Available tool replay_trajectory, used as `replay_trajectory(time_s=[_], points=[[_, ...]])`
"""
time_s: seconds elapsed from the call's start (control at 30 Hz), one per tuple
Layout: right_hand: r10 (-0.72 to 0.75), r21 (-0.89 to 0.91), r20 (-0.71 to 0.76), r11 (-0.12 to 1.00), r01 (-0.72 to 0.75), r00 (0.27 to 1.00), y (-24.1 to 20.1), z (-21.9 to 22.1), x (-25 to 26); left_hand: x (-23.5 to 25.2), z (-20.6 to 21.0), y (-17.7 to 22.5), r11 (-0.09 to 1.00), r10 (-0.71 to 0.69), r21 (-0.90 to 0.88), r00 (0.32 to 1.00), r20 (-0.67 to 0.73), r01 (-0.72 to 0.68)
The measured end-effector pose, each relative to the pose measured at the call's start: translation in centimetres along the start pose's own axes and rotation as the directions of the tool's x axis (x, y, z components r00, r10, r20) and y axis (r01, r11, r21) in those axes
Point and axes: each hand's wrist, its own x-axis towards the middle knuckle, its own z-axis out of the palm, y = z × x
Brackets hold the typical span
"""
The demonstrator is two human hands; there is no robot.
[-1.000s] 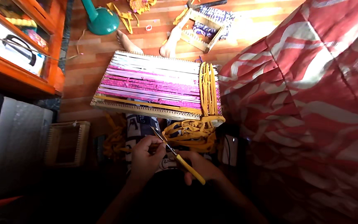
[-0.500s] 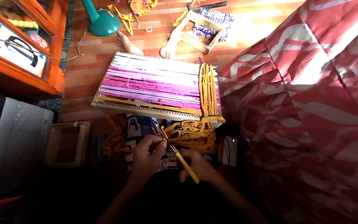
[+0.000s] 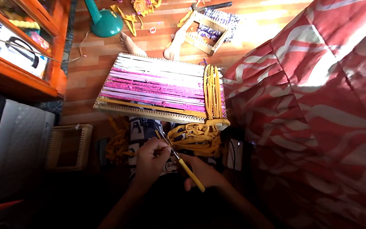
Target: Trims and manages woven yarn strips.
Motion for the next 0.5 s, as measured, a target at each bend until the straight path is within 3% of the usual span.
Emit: replay_trajectory(time_s=[0.5], points=[[0.058, 0.019, -0.183, 0.998, -0.056, 0.981, -0.71, 0.27, -0.49, -0.30, 0.09, 0.05, 0.997, -0.003, -0.080, 0.999, -0.041, 0.000]])
